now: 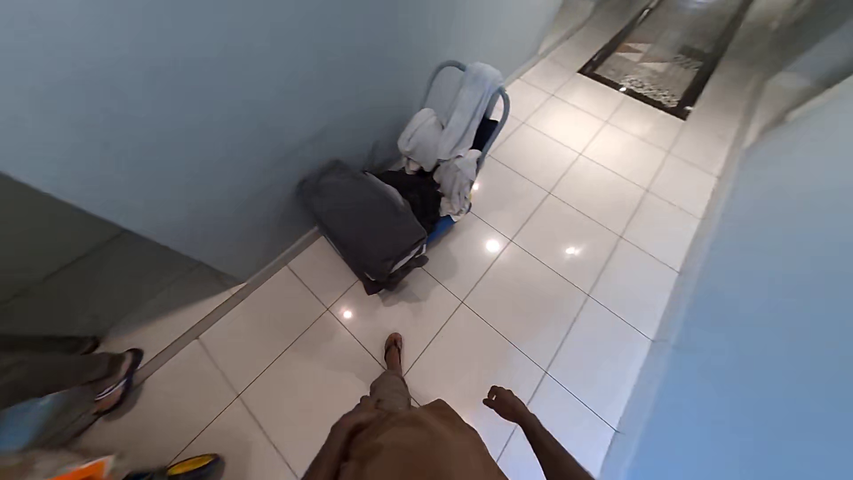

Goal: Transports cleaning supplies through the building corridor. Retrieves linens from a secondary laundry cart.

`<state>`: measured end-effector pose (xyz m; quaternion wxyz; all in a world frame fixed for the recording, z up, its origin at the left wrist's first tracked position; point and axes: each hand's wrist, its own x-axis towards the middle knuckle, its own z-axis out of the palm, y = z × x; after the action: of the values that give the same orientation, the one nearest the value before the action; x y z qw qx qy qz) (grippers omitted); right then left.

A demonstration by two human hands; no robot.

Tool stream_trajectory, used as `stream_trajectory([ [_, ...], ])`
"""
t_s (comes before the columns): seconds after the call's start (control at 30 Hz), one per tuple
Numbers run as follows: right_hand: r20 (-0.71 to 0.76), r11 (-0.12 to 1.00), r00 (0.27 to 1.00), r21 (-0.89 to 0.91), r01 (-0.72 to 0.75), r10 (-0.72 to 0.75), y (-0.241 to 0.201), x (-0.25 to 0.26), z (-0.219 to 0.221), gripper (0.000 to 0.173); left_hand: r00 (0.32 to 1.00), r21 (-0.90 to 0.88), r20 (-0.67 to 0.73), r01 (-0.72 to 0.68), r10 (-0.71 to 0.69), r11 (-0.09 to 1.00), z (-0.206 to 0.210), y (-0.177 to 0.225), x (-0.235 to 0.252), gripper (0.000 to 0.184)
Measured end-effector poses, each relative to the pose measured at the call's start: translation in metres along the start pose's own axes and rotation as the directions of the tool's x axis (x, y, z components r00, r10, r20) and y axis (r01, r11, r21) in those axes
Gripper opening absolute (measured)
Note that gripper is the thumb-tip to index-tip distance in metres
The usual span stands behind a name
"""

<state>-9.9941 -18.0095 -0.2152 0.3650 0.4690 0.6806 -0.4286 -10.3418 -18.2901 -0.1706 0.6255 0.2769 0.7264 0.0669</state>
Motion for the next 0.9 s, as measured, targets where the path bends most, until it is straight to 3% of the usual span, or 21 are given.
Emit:
stream_trajectory([
  [0.13,-0.097,0.972,0.975,0.148,-0.182,0.198,0.013,-0.031,-0.052,0.052,0.983,0.026,0.161,-0.093,0.088,0.995,-0.075,0.046,0.040,0.060],
  [0.2,-0.131,0.955,0.962,0.211,-0.210,0.241,-0.002,-0.033,-0.085,0.051,0.982,0.054,0.181,-0.068,0.057,0.996,-0.112,0.069,0.060,0.067],
  [0.43,-0.370,0.838,0.920,0.537,0.094,0.133,-0.085,-0.020,-0.153,0.044,0.999,0.299,0.027,0.026,-0.035,0.954,-0.200,0.098,0.129,0.055],
  [0.53,-0.288,0.829,0.946,0.558,0.041,0.147,-0.086,0.005,-0.152,0.045,1.000,0.250,0.013,-0.013,0.010,0.968,-0.231,0.113,0.150,0.049],
  [0.73,0.069,0.884,0.976,0.416,-0.214,0.204,-0.034,0.057,-0.157,0.048,0.995,0.221,-0.073,0.081,-0.066,0.972,-0.277,0.163,0.181,0.045],
  [0.8,0.115,0.880,0.968,0.403,-0.251,0.224,-0.015,0.076,-0.182,0.048,0.990,0.178,-0.110,0.102,-0.083,0.979,-0.283,0.184,0.191,0.044],
  [0.9,0.093,0.919,0.975,0.327,-0.221,0.201,0.010,0.112,-0.254,0.049,0.977,0.108,-0.167,0.156,-0.136,0.982,-0.279,0.224,0.206,0.043],
])
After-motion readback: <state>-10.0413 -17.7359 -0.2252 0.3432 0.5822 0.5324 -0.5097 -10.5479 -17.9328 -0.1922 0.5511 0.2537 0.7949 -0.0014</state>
